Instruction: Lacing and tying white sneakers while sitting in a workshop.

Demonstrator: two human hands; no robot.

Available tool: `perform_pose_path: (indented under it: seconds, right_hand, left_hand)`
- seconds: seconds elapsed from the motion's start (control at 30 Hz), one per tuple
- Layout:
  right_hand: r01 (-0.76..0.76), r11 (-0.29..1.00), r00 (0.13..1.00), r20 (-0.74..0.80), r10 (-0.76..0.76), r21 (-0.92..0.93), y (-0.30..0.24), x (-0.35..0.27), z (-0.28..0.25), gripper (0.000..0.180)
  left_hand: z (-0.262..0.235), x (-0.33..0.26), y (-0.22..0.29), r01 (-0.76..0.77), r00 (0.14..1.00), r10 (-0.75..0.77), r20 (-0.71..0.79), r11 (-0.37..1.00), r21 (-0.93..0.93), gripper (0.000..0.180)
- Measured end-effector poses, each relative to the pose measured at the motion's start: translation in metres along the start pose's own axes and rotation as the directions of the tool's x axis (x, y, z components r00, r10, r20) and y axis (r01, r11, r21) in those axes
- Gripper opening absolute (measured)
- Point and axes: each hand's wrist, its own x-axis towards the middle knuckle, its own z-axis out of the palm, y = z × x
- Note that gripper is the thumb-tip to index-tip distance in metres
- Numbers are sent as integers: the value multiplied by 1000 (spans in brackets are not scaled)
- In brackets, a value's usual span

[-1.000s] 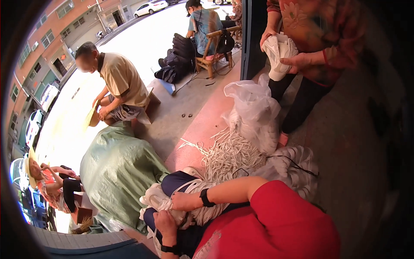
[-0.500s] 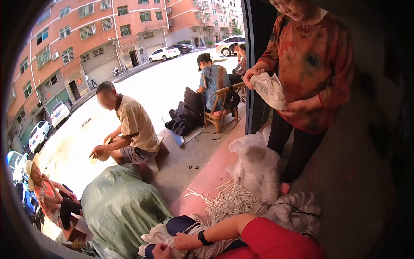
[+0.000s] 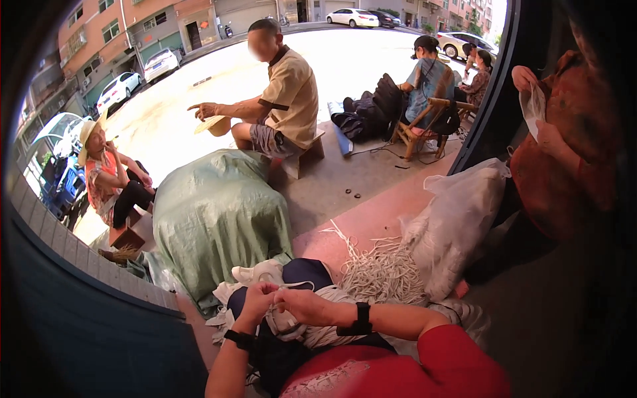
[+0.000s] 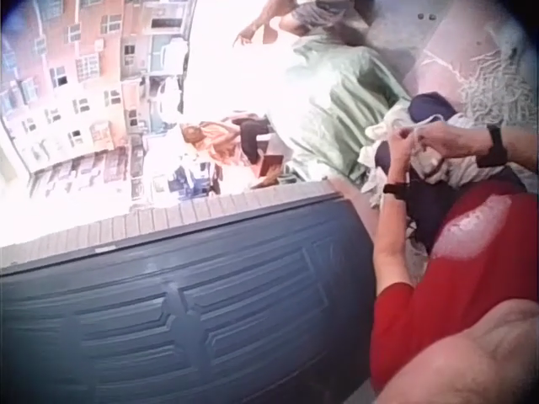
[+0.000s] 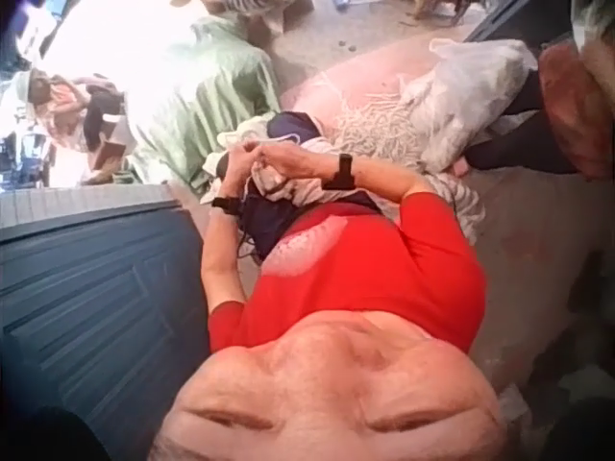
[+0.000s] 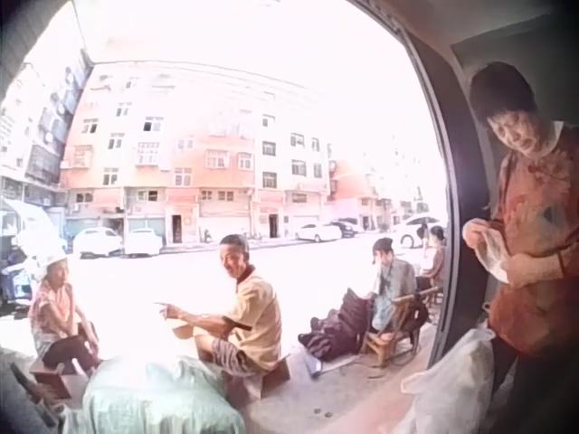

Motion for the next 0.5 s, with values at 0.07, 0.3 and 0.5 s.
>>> perform_pose_path:
  seconds: [0.07, 0.3, 0.5]
  right_hand:
    - [114, 992, 978, -183, -101, 61, -32, 20, -25, 13]
    - [477, 844, 786, -549, -285, 244, -128, 50, -116, 15]
    - [563, 792, 686, -667, -291, 234, -113, 54, -118, 8]
  left_hand:
    - [10, 5, 9, -66, 997, 62, 55, 994, 84, 15]
    - [1, 4, -14, -113, 993, 113, 23, 912, 394, 12]
    - [-23, -8, -9, -264, 927, 366, 86, 469, 843, 12]
